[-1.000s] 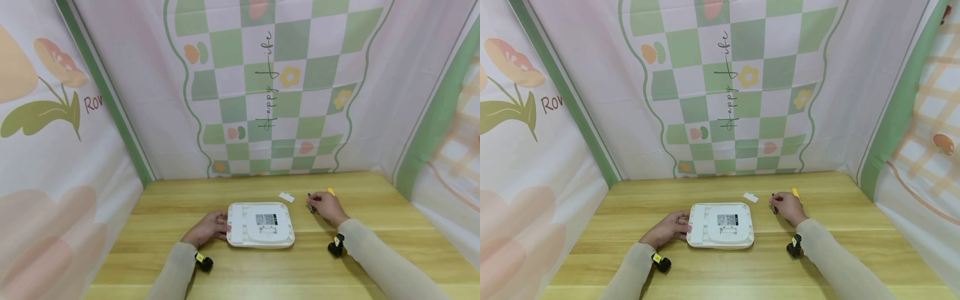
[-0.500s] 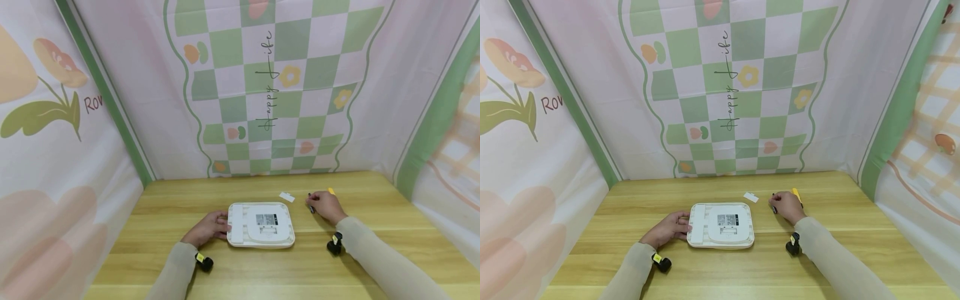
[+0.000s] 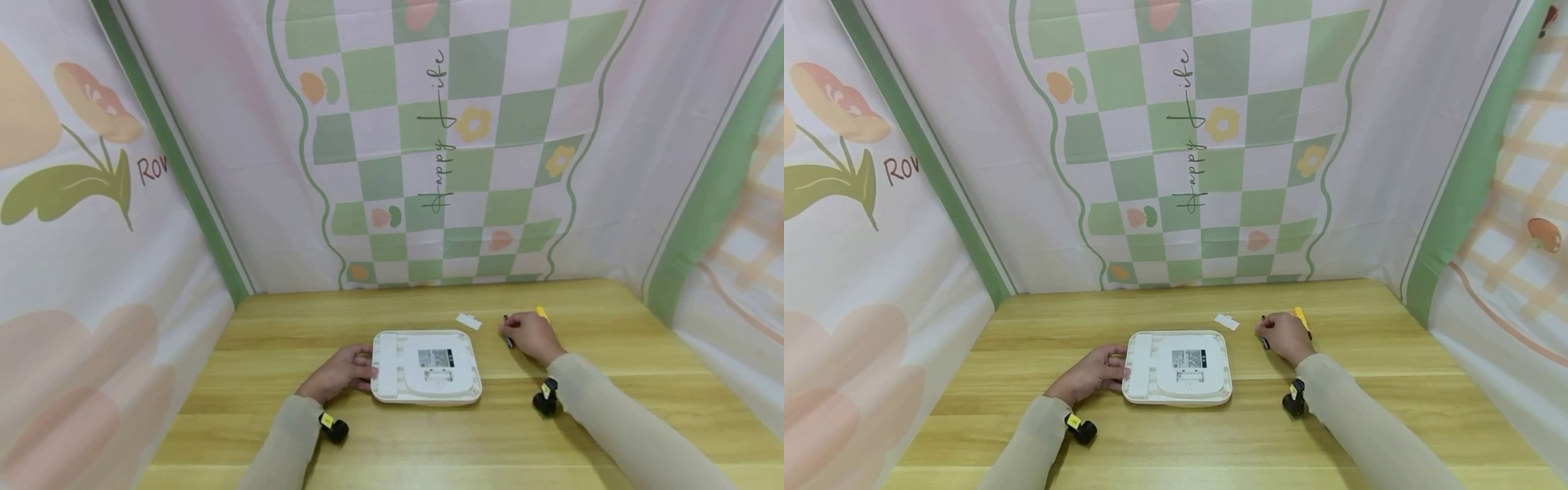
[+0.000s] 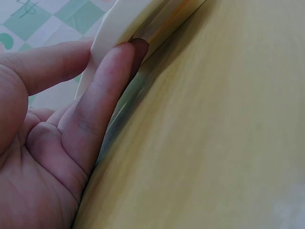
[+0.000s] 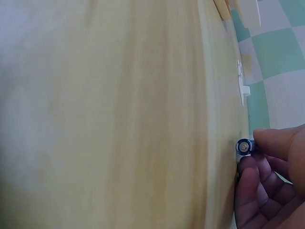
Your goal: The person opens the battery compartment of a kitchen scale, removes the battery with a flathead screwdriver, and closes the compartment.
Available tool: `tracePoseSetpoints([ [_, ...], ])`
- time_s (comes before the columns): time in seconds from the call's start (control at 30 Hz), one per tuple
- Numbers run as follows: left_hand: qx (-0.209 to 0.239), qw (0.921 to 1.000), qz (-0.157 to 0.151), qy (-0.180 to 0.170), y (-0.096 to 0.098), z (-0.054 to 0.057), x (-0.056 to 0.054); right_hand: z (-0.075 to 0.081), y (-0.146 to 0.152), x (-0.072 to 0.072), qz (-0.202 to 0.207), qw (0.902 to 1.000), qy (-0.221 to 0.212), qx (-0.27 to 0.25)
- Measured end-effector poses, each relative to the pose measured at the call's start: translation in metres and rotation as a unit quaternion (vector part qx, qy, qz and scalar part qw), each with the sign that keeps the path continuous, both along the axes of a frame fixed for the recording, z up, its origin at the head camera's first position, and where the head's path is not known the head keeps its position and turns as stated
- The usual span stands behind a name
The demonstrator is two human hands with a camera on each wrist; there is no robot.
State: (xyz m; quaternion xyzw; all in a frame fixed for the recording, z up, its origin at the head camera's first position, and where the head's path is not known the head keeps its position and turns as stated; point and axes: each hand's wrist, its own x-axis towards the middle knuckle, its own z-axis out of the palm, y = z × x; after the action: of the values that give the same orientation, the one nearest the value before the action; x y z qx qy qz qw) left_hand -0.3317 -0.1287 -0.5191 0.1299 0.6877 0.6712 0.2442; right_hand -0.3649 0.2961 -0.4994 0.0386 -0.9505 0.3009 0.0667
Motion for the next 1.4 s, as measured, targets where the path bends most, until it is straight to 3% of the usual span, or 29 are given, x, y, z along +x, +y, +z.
tracePoseSetpoints([
  [0.43,-0.003,1.0,0.006,-0.006,0.002,0.002,0.001,-0.001,0.0,-0.001,-0.005,0.9998,-0.01,0.019],
  [0.87,-0.006,1.0,0.006,-0.001,0.002,0.003,0.001,0.0,0.004,0.0,-0.006,0.9999,-0.007,-0.007],
  [1.4,-0.007,0.9999,0.014,-0.002,0.001,0.0,0.003,0.016,0.001,0.027,-0.015,0.9969,0.016,-0.076],
])
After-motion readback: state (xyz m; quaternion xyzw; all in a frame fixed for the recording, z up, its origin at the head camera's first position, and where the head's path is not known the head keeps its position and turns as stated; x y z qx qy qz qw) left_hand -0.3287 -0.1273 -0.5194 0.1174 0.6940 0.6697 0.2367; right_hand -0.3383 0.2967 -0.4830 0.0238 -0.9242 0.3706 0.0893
